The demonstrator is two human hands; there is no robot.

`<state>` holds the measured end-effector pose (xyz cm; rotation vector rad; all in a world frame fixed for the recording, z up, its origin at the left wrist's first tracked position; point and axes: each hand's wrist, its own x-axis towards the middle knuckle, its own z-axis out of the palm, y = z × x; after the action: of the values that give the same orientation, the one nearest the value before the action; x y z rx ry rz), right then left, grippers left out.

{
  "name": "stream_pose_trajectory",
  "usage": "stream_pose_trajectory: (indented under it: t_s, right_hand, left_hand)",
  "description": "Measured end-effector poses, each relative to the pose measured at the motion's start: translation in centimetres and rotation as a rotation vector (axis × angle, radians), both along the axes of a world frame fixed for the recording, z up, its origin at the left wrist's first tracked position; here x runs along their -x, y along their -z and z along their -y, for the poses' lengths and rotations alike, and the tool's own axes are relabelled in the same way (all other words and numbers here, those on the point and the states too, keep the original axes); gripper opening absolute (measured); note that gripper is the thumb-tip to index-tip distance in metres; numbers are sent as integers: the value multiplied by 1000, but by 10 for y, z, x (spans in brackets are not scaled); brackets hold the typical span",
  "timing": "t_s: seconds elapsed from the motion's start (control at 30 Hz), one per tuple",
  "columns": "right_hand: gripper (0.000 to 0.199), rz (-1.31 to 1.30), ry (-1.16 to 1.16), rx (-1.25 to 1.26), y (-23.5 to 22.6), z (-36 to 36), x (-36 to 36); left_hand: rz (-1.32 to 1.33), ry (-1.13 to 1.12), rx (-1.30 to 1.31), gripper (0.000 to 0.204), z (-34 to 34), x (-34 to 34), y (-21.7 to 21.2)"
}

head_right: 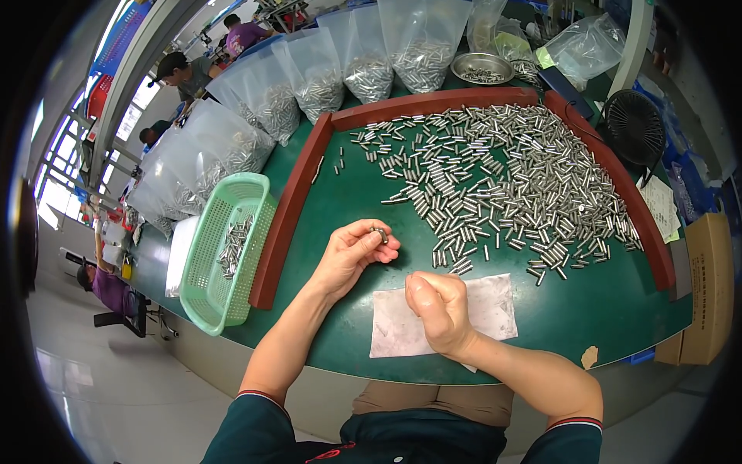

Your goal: Assembling small cylindrical metal components by hand at a manufacturing workbench.

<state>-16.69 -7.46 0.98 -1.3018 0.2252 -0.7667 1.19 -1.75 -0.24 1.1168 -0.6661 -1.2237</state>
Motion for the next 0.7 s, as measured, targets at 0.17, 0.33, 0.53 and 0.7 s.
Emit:
stream_pose_trajectory:
  t_s: [0.17,0.33,0.53,0.7]
  right_hand:
    - [37,-11,7,-5,-2,-1,0]
    - [37,-12,2,-19,-2,-2,-1]
    - [37,-18,8,-11,-3,-1,-1]
    - [37,-15,9,-11,-3,-1,-1]
  left_hand:
    - [-88,-18,-18,20,1,1,-3]
    - [-177,-18,-28,23,-2,-1,-3]
    - [-372,49,-26,29,-1,-4,-3]
    - [-437,53,-22,30,-2,-5,-5]
